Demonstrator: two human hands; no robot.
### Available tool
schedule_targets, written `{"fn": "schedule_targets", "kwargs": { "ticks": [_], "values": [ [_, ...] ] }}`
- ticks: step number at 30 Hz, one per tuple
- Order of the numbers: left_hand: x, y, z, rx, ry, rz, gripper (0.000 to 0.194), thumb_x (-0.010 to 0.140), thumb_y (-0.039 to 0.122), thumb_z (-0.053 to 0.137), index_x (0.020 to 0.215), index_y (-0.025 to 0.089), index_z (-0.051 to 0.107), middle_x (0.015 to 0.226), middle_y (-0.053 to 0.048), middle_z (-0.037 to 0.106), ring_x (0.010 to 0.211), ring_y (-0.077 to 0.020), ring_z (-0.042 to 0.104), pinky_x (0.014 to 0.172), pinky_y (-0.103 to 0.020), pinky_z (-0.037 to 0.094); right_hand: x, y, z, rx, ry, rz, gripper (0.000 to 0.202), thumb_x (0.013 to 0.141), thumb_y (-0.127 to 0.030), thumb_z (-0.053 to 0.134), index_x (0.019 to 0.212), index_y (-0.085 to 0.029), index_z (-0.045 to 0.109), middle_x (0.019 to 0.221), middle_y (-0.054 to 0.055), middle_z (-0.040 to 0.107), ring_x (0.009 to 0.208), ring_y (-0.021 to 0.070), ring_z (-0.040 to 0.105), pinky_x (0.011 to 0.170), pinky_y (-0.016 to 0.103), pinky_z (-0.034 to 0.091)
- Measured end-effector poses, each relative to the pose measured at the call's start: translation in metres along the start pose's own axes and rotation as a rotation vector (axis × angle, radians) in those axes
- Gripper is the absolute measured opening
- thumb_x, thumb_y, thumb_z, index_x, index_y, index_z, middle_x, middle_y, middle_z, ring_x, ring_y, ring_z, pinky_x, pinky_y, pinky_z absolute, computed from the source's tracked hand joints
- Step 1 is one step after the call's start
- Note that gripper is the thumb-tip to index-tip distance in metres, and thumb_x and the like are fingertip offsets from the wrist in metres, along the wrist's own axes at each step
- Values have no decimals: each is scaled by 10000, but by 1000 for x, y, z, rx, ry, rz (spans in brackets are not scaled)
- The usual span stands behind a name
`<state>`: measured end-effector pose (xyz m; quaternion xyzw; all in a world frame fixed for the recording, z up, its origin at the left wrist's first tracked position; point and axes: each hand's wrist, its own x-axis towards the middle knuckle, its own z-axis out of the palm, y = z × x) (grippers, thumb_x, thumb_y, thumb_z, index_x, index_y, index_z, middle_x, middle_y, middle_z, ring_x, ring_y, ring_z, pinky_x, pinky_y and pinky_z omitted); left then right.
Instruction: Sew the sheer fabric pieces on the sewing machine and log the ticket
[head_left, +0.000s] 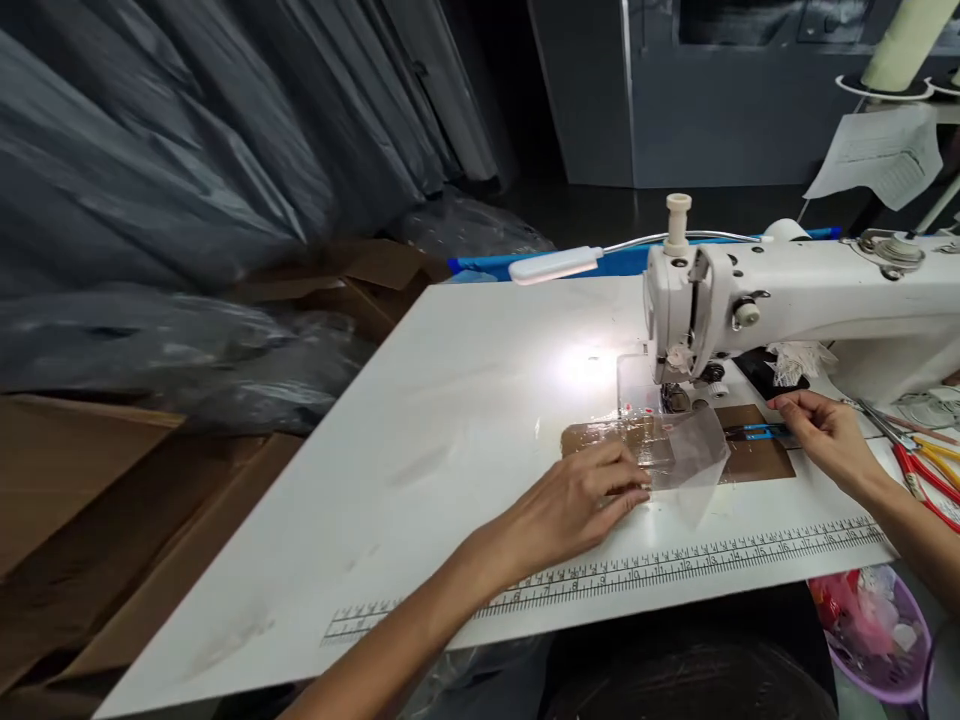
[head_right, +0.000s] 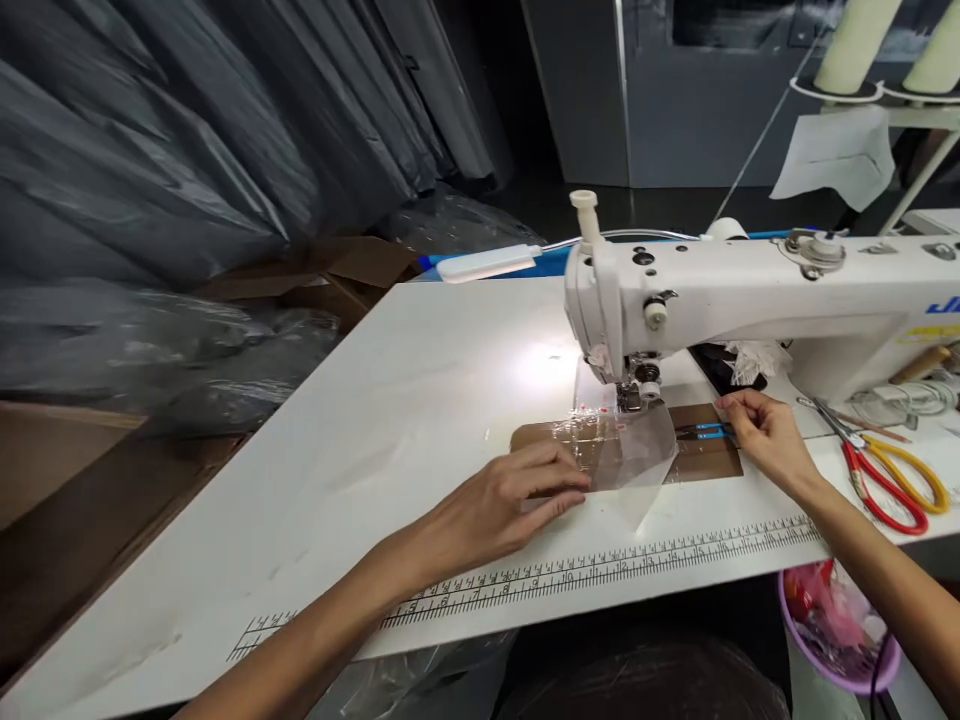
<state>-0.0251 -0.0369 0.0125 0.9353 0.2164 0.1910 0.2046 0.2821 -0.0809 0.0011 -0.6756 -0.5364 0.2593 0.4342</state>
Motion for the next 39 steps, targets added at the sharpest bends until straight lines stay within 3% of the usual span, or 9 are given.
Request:
{"fn": "schedule_targets", "kwargs": {
  "ticks": [8, 13, 15, 18, 21, 25, 28, 33, 39],
  "values": [
    [72, -10, 42, 255, 104, 8, 178, 959, 205, 494, 961, 132, 656, 1007, -97, 659, 858, -188, 641, 737, -329, 573, -10, -18, 18, 22, -234, -116, 508, 879, -613, 476, 870, -138, 659, 572, -23, 435, 488, 101, 322, 436, 224, 245],
    [76, -11, 54, 423, 75, -36, 183, 953, 207, 494, 842, 138, 622, 930, -104, 642, 779, -210, 604, 699, -384, 531, -15, -21, -4, 65, -314, -159, 454, 878, -583, 546, 786, -155, 668, 566, -18, 455, 512, 102, 353, 456, 222, 273],
    [62, -9, 45, 399, 81, 6, 229, 974, 189, 439, 812, 155, 598, 919, -91, 636, 769, -198, 596, 692, -380, 518, -12, -17, -19, 179, -171, -117, 430, 823, -596, 630, 790, -169, 670, 529, -37, 423, 487, 95, 333, 444, 217, 249],
    [35, -7, 24, 361, 94, 21, 237, 981, 141, 357, 879, 154, 572, 972, -106, 644, 845, -205, 614, 734, -397, 519, 1, -7, -33, 385, 241, 7, 461, 681, -619, 760, 787, -190, 630, 470, -77, 348, 443, 80, 264, 424, 207, 194],
    [15, -7, 0, 286, -14, -13, 231, 989, 185, 341, 877, 175, 543, 978, -94, 646, 907, -210, 619, 794, -406, 521, 10, 0, -29, 468, 333, 82, 500, 620, -629, 788, 773, -190, 602, 448, -104, 276, 420, 69, 207, 411, 207, 161],
    [8, -7, -20, 126, -168, -217, 211, 972, 291, 364, 829, 208, 495, 846, -36, 620, 755, -175, 601, 701, -344, 512, 6, -9, 0, 275, -23, 46, 425, 783, -587, 639, 827, -164, 642, 489, -69, 357, 422, 82, 273, 407, 215, 189],
    [14, -7, -23, 21, -188, -426, 70, 907, 262, 388, 910, 215, 440, 754, -5, 609, 622, -161, 568, 572, -299, 453, 1, -23, 25, 39, -323, -122, 321, 896, -414, 499, 931, -141, 664, 606, -4, 527, 503, 116, 433, 467, 232, 329],
    [28, -11, -8, -73, -20, -592, 275, 929, 373, 369, 1138, 196, 393, 873, -45, 695, 618, -179, 599, 596, -328, 472, 5, -42, 54, -438, -411, -395, 267, 926, -214, 481, 1104, -125, 659, 949, 112, 670, 827, 216, 604, 722, 326, 451],
    [31, -21, 13, -212, 91, -449, 418, 868, 316, 544, 1253, 215, 415, 881, -17, 752, 767, -197, 704, 701, -333, 539, 17, -50, 70, -420, -610, -552, 459, 851, -216, 666, 1279, -78, 575, 1149, 182, 595, 1043, 282, 549, 904, 388, 444]
  ]
}}
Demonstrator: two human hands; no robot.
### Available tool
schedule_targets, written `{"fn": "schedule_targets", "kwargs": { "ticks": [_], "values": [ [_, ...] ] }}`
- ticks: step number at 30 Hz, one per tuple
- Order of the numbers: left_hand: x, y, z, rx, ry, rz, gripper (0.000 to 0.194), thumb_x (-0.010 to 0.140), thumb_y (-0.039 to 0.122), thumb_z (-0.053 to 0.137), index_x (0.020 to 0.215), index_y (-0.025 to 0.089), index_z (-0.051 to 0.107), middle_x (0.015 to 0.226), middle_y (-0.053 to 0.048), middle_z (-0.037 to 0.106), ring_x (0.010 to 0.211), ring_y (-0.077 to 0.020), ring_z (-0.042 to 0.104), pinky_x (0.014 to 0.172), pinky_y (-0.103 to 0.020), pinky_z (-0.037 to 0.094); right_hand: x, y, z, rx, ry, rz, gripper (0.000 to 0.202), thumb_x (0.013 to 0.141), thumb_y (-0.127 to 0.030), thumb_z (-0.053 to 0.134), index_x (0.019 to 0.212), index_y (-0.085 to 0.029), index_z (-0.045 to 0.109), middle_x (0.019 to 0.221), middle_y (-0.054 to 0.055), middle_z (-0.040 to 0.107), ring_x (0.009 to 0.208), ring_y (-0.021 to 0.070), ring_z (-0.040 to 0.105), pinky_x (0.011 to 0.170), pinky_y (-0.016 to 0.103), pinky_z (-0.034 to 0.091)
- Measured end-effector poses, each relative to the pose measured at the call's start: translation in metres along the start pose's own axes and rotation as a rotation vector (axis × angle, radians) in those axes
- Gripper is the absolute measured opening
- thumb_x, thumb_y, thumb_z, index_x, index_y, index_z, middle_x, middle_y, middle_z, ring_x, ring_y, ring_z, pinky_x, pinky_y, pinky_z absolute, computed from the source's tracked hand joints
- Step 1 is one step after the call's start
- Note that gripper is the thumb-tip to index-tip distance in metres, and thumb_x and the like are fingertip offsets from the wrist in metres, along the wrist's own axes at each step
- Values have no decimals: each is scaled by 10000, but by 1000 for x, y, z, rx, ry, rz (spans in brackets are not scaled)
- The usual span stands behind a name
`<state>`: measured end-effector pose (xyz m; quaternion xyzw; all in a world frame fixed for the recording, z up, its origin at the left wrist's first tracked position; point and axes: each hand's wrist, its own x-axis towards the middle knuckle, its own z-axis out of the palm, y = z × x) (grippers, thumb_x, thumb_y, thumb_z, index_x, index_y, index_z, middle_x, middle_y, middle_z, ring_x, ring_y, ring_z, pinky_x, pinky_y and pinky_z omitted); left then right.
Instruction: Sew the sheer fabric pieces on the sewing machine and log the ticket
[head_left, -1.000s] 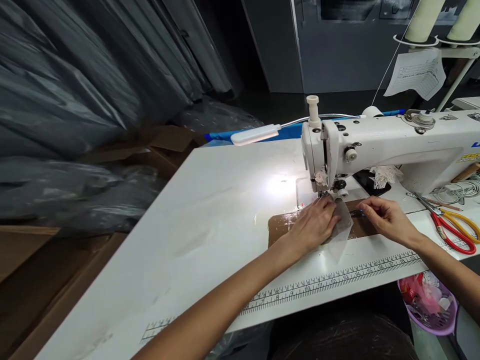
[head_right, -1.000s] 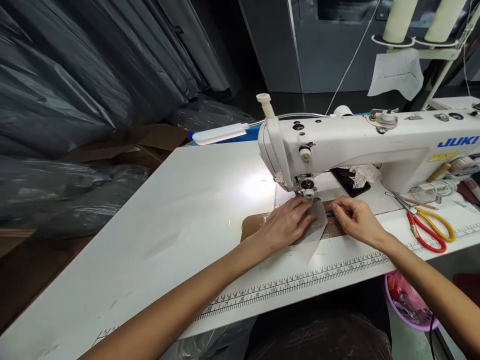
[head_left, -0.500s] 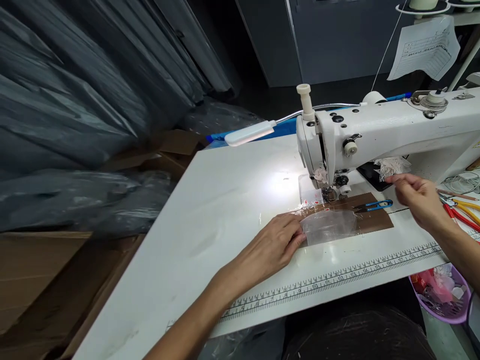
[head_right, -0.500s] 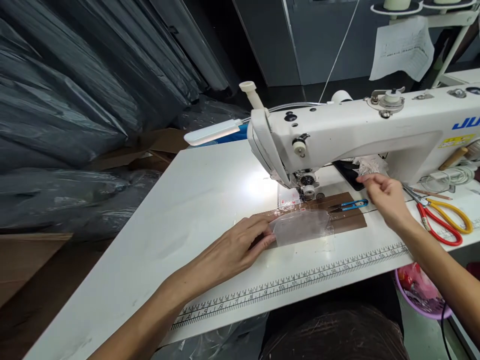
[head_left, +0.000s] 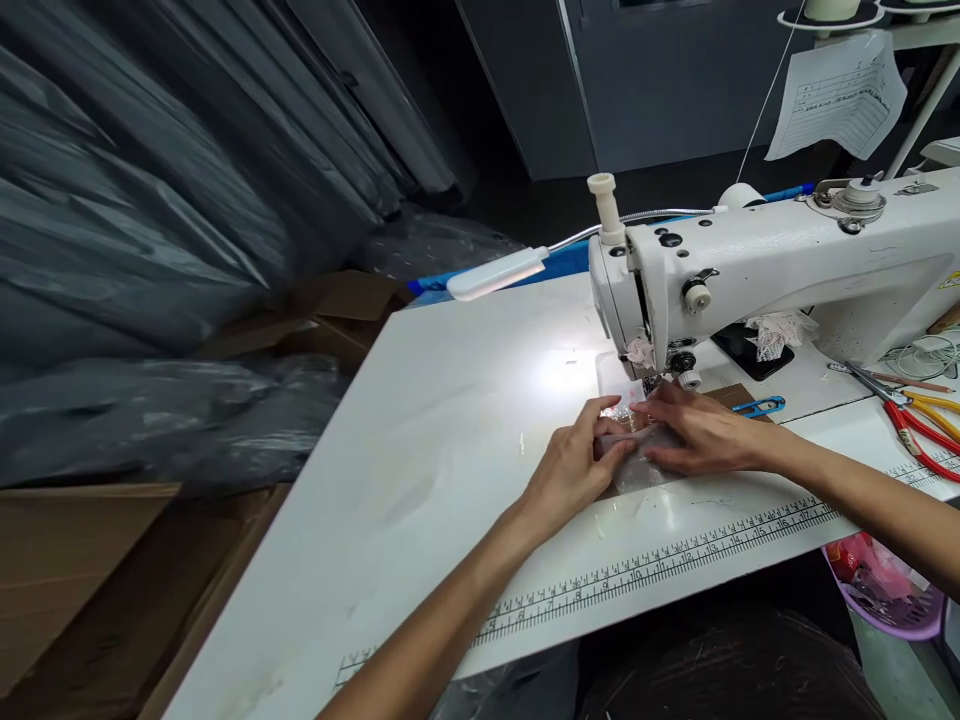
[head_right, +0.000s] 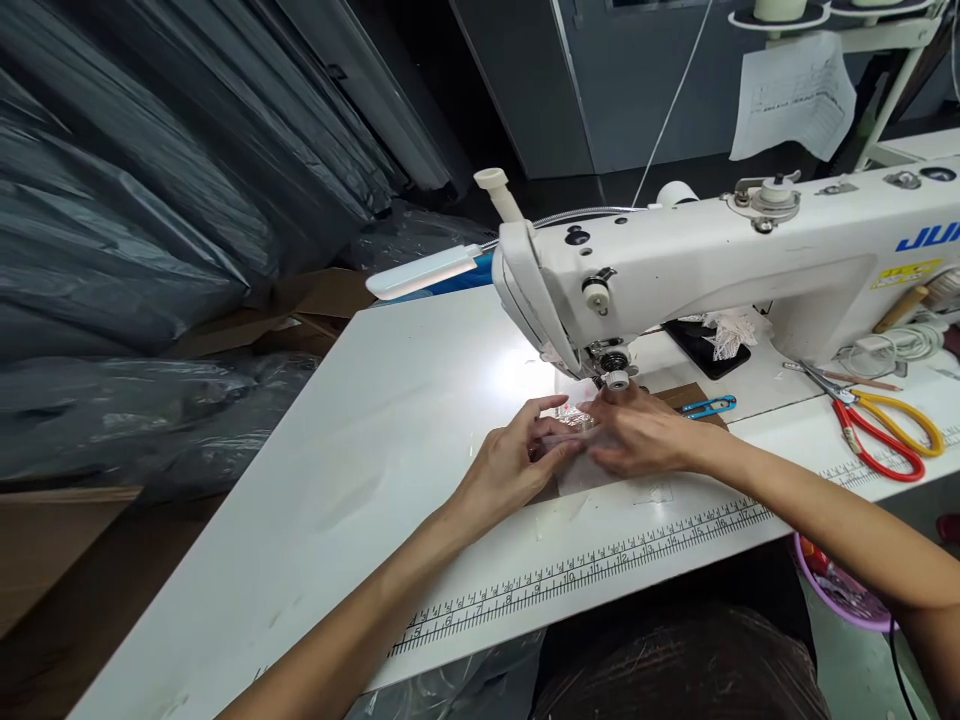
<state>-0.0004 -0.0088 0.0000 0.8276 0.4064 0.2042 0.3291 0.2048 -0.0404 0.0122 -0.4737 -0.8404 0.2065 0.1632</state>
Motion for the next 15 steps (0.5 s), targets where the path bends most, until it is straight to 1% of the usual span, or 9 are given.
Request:
{"fn": "schedule_targets", "kwargs": {
  "ticks": [2, 4, 6, 7, 9, 10, 12, 13, 15],
  "values": [
    [0, 0, -5, -32, -89, 108, 387, 874, 292, 539, 1241, 216, 444, 855, -8, 759, 775, -186, 712, 709, -322, 545, 3, 1, -1, 128, -37, -57, 365, 847, -227, 689, 1187, -107, 635, 1102, 141, 616, 1008, 249, 555, 904, 364, 438],
    [2, 2, -17, -38, -203, 192, 358, 874, 276, 539, 1219, 208, 471, 842, -7, 761, 761, -175, 712, 714, -311, 543, 4, 2, -1, 320, -124, -51, 171, 889, -219, 637, 1030, -140, 693, 942, 69, 647, 856, 179, 568, 808, 306, 449],
    [8, 4, -33, -15, -340, 219, 336, 876, 261, 533, 1204, 200, 494, 837, -8, 762, 747, -166, 709, 705, -297, 536, 4, 2, 1, 534, -210, 16, 120, 909, -192, 593, 905, -150, 705, 780, 11, 624, 692, 121, 523, 669, 250, 424],
    [13, 4, -40, 11, -406, 212, 334, 874, 257, 535, 1201, 197, 504, 841, -9, 763, 742, -165, 708, 690, -288, 530, 3, 2, 3, 628, -223, 70, 121, 904, -181, 591, 863, -146, 699, 733, -4, 606, 644, 106, 496, 618, 234, 403],
    [25, 5, -53, 93, -487, 183, 337, 867, 250, 546, 1198, 191, 519, 848, -15, 762, 750, -174, 708, 662, -278, 521, 1, 0, 7, 759, -175, 183, 129, 894, -180, 600, 800, -136, 677, 691, -11, 584, 607, 94, 473, 565, 217, 376],
    [31, 4, -57, 146, -488, 171, 342, 869, 248, 547, 1204, 187, 520, 853, -19, 761, 760, -182, 707, 662, -281, 519, 0, -2, 9, 789, -127, 238, 149, 893, -185, 600, 767, -134, 661, 675, -11, 576, 597, 93, 470, 550, 214, 369],
    [43, 3, -60, 268, -405, 172, 361, 870, 246, 561, 1221, 178, 512, 903, -39, 753, 807, -206, 701, 690, -306, 521, -3, -4, 12, 787, -33, 328, 180, 899, -176, 580, 732, -134, 633, 636, -14, 556, 570, 92, 460, 524, 213, 356],
    [47, 2, -59, 349, -321, 185, 363, 867, 240, 571, 1219, 173, 513, 949, -58, 744, 845, -224, 694, 714, -328, 521, -4, -5, 13, 769, 1, 358, 181, 902, -170, 568, 734, -135, 625, 618, -19, 546, 553, 91, 450, 513, 213, 347],
    [51, 0, -51, 541, -105, 224, 320, 860, 198, 577, 1177, 167, 540, 1030, -101, 711, 904, -265, 670, 748, -375, 510, -8, -6, 12, 720, 49, 388, 169, 907, -164, 554, 753, -134, 619, 608, -21, 546, 533, 89, 438, 503, 214, 336]
  ]
}}
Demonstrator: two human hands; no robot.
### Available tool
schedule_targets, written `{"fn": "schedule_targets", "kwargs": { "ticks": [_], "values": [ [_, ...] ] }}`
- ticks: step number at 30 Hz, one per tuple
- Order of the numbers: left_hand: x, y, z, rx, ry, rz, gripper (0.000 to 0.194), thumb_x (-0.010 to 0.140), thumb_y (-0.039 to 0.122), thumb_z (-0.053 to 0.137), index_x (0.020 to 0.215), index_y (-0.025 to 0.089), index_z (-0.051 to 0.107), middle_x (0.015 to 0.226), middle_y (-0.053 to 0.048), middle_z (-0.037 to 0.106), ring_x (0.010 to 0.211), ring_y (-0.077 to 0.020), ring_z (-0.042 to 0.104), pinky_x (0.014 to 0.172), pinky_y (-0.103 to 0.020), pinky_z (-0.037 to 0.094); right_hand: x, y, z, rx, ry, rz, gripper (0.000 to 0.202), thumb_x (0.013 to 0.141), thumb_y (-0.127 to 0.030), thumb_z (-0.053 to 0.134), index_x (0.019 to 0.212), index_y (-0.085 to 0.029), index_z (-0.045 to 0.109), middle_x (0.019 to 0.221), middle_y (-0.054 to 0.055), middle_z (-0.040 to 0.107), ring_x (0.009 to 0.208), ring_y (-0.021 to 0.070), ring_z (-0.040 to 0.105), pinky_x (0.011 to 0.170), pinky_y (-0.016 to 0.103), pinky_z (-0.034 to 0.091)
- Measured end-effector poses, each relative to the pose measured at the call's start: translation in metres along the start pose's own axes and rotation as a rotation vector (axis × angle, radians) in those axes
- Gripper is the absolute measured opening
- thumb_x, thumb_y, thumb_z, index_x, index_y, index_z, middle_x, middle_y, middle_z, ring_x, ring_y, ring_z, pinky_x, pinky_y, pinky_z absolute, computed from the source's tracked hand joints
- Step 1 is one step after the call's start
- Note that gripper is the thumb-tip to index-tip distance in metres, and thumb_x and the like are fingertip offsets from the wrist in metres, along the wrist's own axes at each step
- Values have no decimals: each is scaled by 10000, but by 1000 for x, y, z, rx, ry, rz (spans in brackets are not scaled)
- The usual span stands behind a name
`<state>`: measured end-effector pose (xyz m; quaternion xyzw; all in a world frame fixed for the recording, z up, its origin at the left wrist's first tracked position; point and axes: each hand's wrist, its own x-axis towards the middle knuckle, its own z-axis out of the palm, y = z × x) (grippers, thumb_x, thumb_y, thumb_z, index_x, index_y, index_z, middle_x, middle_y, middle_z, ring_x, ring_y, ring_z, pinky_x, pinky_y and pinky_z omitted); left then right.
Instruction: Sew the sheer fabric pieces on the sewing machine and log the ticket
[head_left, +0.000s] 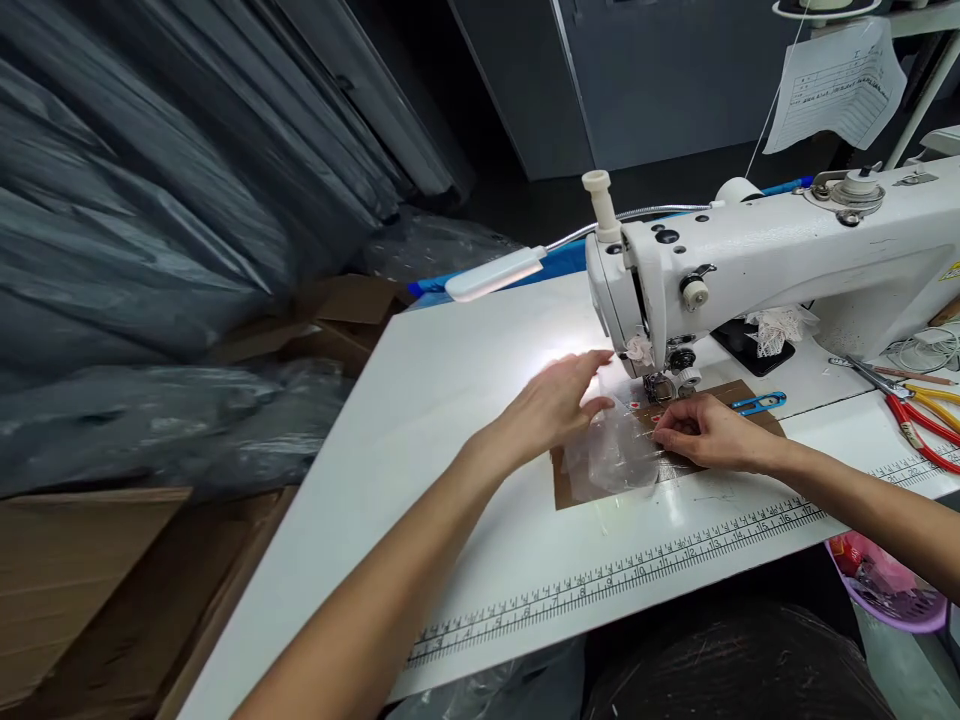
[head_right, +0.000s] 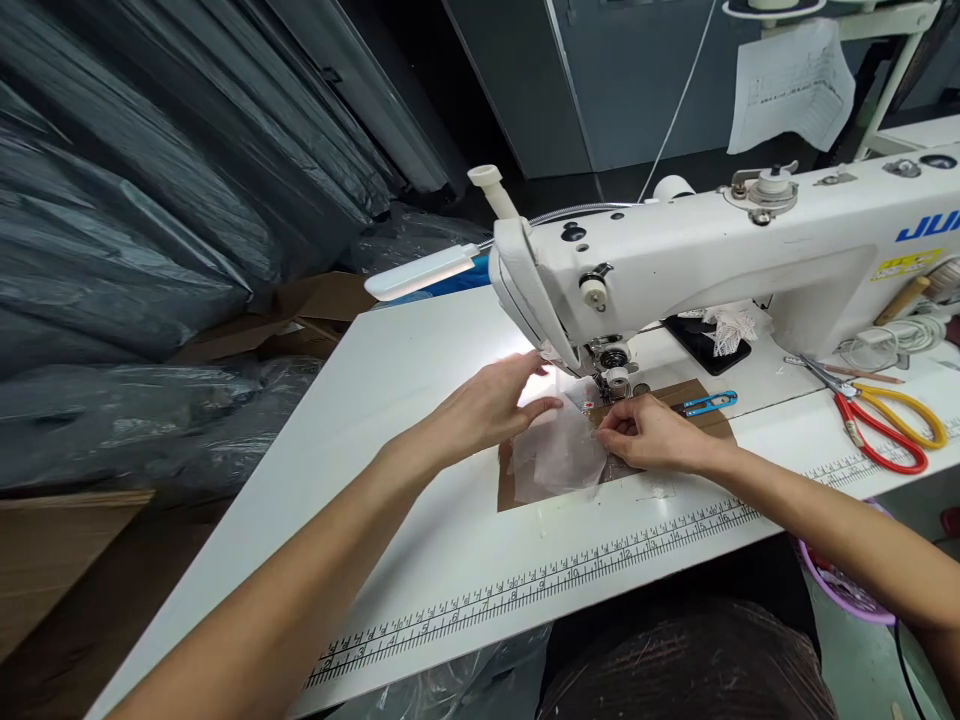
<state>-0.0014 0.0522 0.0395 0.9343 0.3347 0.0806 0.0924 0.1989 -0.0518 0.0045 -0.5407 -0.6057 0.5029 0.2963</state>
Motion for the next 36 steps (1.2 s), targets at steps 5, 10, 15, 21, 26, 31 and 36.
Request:
{"fn": "schedule_targets", "kwargs": {
  "ticks": [5, 10, 15, 21, 26, 31, 36],
  "values": [
    [-14, 10, 26, 276, 262, 22, 146, 917, 162, 497, 993, 172, 620, 960, -100, 673, 798, -244, 627, 653, -350, 482, -4, 2, -6, -121, 142, -67, 168, 905, -209, 561, 780, -134, 644, 623, -7, 567, 557, 103, 468, 529, 226, 336],
    [-39, 17, 41, 187, 215, 68, 217, 975, 231, 443, 876, 163, 623, 876, -69, 664, 750, -202, 615, 587, -295, 472, -2, 2, -7, -154, 203, -91, 130, 882, -179, 559, 792, -132, 640, 607, -16, 541, 559, 102, 452, 546, 233, 337],
    [-50, 20, 56, 7, 222, 106, 285, 960, 390, 517, 1133, 175, 588, 1074, -87, 656, 924, -221, 616, 770, -374, 521, -9, 1, -7, 16, 36, -266, 198, 931, -334, 525, 860, -158, 583, 700, -4, 531, 639, 122, 482, 591, 246, 392],
    [-54, 17, 71, 68, 298, 94, 384, 924, 460, 560, 1214, 208, 581, 1148, -105, 624, 940, -244, 585, 752, -401, 471, -72, 5, 2, 99, -116, -155, 330, 1022, -482, 381, 863, -201, 447, 711, -22, 470, 625, 117, 419, 586, 235, 386],
    [-55, 17, 72, 69, 356, 130, 385, 941, 456, 537, 1208, 183, 582, 1162, -132, 629, 927, -246, 602, 720, -388, 477, -141, 9, -8, 32, -224, 193, 406, 1010, -570, 385, 895, -202, 509, 743, -8, 461, 651, 119, 400, 584, 222, 365],
    [-55, 25, 68, 1, 486, 190, 210, 948, 324, 546, 1021, 160, 653, 1033, -112, 690, 806, -198, 645, 682, -369, 514, -165, 46, -4, 176, -246, 368, 535, 920, -711, 422, 826, -194, 524, 686, -6, 448, 614, 127, 438, 584, 248, 408],
    [-58, 42, 61, -142, 434, 429, 276, 878, 430, 612, 942, 166, 660, 899, -63, 709, 819, -194, 671, 704, -373, 573, -178, 127, 7, -277, 104, 381, 418, 784, -632, 576, 731, -218, 598, 683, 73, 539, 654, 241, 557, 599, 378, 481]
  ]
}}
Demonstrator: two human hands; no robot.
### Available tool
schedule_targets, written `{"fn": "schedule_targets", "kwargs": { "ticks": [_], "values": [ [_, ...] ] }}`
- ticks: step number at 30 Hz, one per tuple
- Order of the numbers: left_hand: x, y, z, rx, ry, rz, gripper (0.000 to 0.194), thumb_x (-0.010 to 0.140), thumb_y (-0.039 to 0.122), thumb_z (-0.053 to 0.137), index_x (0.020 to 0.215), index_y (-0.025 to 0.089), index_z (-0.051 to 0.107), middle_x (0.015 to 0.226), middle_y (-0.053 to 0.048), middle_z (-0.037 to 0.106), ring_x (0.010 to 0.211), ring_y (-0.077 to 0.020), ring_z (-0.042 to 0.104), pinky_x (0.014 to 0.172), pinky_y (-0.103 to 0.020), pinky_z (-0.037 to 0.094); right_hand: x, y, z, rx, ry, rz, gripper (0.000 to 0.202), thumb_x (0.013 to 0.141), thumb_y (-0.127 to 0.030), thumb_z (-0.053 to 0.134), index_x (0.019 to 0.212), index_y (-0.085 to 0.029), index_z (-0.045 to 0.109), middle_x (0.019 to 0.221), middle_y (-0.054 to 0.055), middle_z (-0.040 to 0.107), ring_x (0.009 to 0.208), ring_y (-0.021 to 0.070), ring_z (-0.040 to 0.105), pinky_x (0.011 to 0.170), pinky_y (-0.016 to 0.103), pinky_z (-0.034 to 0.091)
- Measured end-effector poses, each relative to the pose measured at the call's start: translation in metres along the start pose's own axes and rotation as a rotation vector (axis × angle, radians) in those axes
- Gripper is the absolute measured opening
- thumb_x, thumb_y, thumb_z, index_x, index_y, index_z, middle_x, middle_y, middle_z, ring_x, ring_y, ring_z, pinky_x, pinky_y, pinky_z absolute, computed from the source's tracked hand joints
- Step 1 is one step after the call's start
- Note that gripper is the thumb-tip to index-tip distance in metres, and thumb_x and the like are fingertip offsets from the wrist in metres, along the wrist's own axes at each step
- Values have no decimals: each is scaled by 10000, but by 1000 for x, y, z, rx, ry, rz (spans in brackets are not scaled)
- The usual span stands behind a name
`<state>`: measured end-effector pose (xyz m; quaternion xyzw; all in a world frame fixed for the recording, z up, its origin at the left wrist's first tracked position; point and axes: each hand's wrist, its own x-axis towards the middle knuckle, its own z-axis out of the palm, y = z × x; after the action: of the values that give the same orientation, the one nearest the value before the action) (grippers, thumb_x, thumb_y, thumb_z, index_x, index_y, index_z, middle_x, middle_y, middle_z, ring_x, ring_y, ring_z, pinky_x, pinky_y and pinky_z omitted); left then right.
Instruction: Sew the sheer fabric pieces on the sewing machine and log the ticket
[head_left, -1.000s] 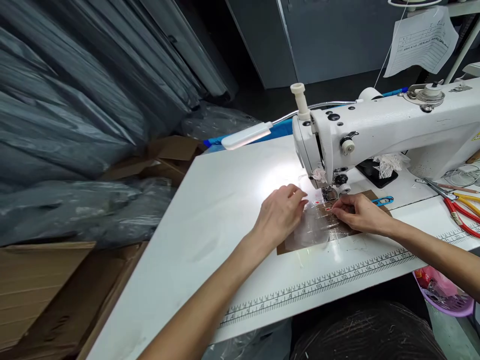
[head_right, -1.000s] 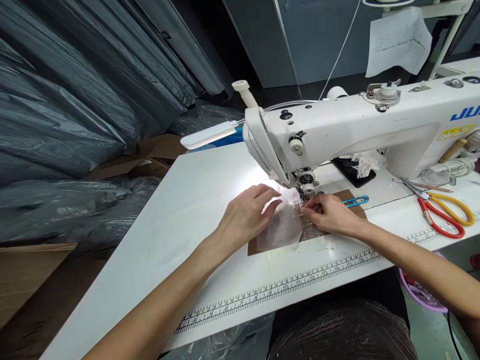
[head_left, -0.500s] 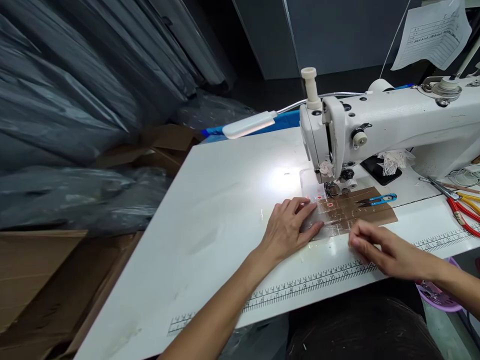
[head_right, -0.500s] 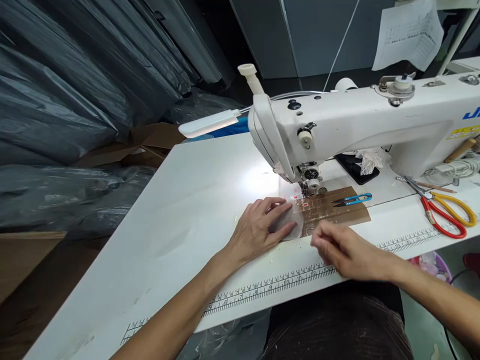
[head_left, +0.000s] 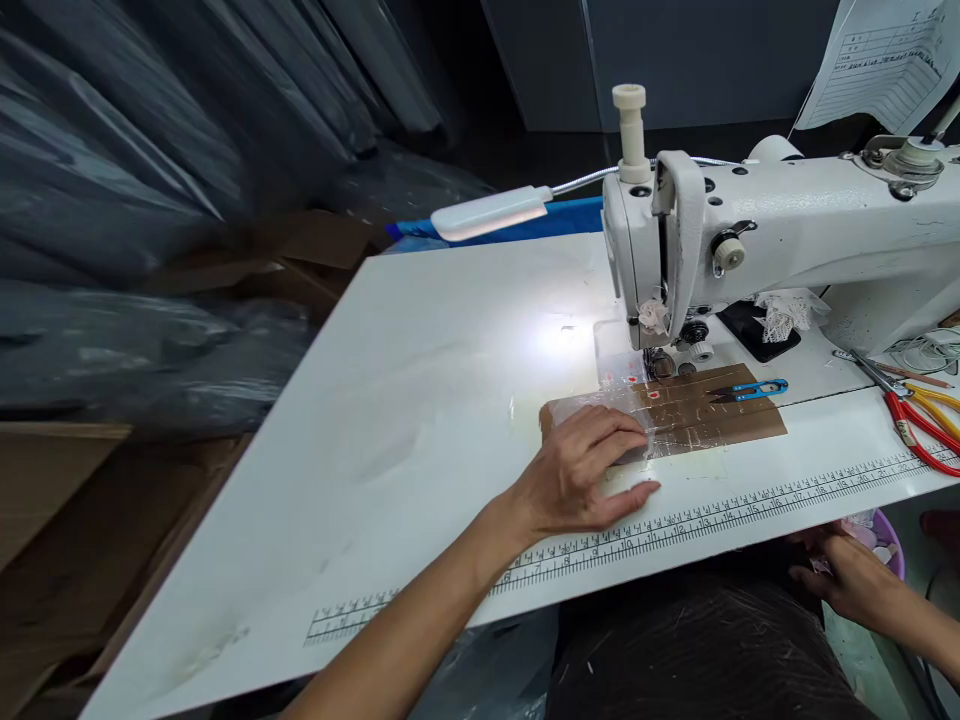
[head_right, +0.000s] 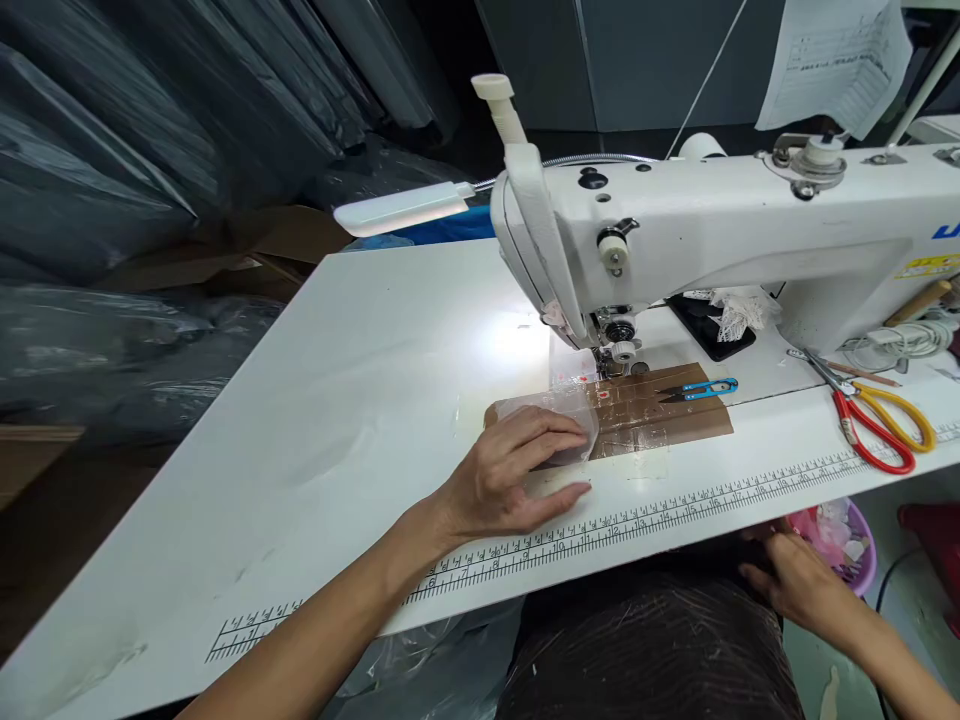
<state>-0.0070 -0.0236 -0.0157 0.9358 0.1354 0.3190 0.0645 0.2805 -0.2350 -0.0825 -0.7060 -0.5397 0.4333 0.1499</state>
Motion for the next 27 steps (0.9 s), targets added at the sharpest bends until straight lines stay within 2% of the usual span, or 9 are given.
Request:
{"fn": "schedule_targets", "kwargs": {
  "ticks": [1, 3, 7, 9, 12, 15, 20, 24, 27],
  "values": [
    [1, 3, 0, 5, -7, 21, 350, 858, 477, 626, 980, 151, 655, 925, -84, 708, 835, -208, 670, 704, -387, 582, -1, 7, -1, -99, 83, 1, 412, 750, -620, 595, 647, -222, 568, 633, 78, 522, 635, 264, 565, 596, 408, 489],
    [2, 7, 2, 49, -5, 40, 339, 872, 435, 627, 1001, 121, 648, 931, -109, 706, 832, -215, 665, 692, -385, 588, -5, 3, -14, -154, 52, -52, 397, 764, -588, 590, 613, -223, 562, 624, 91, 544, 636, 274, 593, 599, 409, 507],
    [3, 7, 5, 98, -3, 86, 128, 928, 137, 527, 896, 131, 651, 804, -58, 706, 711, -157, 650, 623, -301, 563, -2, -70, -60, 101, -604, -68, 422, 938, -561, 455, 871, -196, 657, 767, 78, 661, 590, 181, 644, 452, 245, 462],
    [3, 6, 5, 93, -12, 119, 158, 932, 113, 515, 863, 141, 654, 774, -45, 710, 679, -150, 645, 595, -290, 547, 19, -112, -72, 126, -455, -236, 430, 972, -528, 415, 909, -182, 663, 813, 77, 684, 598, 163, 648, 449, 229, 457],
    [3, 5, 4, 60, -24, 142, 144, 935, 133, 536, 864, 154, 661, 794, -37, 731, 682, -152, 655, 599, -291, 548, 70, -151, -63, -68, 41, -721, 306, 958, -277, 457, 1165, -146, 639, 1108, 126, 678, 965, 213, 654, 807, 344, 553],
    [1, 7, -2, -5, -42, 127, 120, 941, 149, 546, 893, 162, 655, 850, -29, 750, 727, -150, 682, 642, -292, 570, 117, -161, -41, -362, 39, -1040, 360, 918, -123, 448, 1235, -77, 613, 1296, 168, 595, 1230, 267, 528, 1050, 471, 436],
    [-12, 16, -16, -88, -14, -26, 91, 939, 113, 546, 906, 151, 622, 902, -55, 747, 800, -152, 708, 663, -283, 577, 140, -149, -27, -556, 110, -1027, 371, 898, -84, 476, 1237, -118, 623, 1234, 115, 643, 1229, 297, 507, 1036, 520, 420],
    [-15, 16, -20, -144, 78, -241, 73, 932, 123, 572, 892, 157, 622, 845, -39, 708, 787, -140, 685, 682, -275, 571, 127, -152, -28, -435, 166, -1019, 373, 879, -109, 499, 1231, -128, 621, 1311, 134, 578, 1266, 290, 468, 1060, 501, 392],
    [-6, 12, -20, -242, 97, -368, 95, 922, 208, 611, 861, 180, 679, 868, -38, 655, 815, -142, 653, 642, -249, 552, 117, -167, -27, -217, 63, -968, 322, 862, -223, 618, 1167, -122, 633, 1188, 138, 615, 1110, 254, 558, 946, 415, 465]
  ]
}}
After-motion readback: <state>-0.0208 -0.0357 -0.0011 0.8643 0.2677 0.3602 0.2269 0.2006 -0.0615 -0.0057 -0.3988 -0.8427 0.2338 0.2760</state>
